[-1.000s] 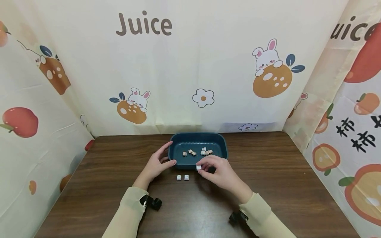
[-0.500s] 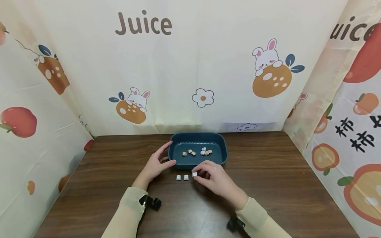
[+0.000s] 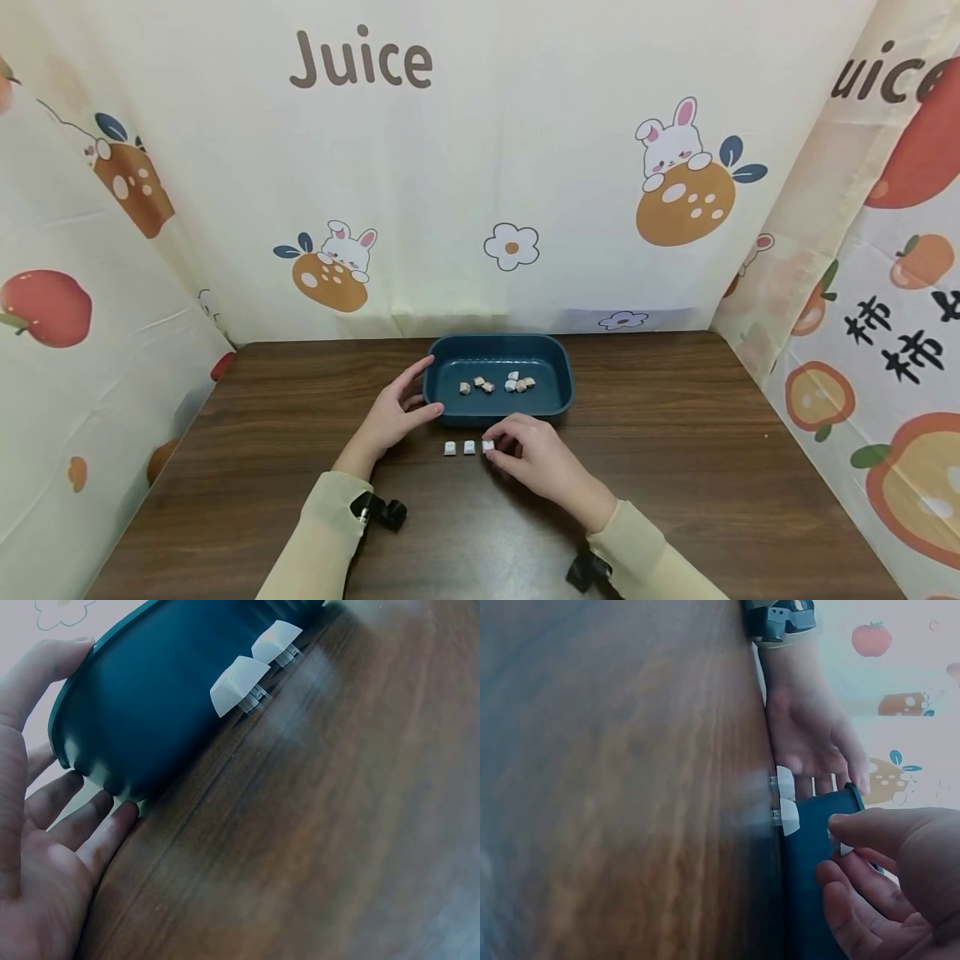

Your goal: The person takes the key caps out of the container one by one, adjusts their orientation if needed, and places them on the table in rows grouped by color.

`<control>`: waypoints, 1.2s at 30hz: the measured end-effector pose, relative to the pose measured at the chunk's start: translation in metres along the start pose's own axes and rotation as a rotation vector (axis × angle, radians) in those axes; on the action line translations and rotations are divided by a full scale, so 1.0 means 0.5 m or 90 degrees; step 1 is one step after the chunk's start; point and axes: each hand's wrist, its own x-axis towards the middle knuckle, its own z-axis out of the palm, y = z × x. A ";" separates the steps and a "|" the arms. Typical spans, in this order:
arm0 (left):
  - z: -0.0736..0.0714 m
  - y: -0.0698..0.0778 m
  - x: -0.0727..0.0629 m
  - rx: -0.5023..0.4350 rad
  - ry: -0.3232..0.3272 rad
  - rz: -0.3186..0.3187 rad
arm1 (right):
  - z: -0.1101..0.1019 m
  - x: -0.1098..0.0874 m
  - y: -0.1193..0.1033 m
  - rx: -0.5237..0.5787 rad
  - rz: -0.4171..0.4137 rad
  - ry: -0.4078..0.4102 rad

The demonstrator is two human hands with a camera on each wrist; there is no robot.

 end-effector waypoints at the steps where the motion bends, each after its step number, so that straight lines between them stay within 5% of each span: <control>1: 0.000 0.000 0.000 -0.001 0.001 0.001 | 0.001 0.000 0.002 -0.001 0.000 0.003; 10: 0.001 -0.004 0.000 -0.011 0.009 0.007 | 0.017 -0.001 0.020 -0.024 -0.036 0.036; 36: -0.002 -0.008 0.002 -0.026 0.006 0.009 | 0.040 0.000 0.046 -0.045 0.012 0.025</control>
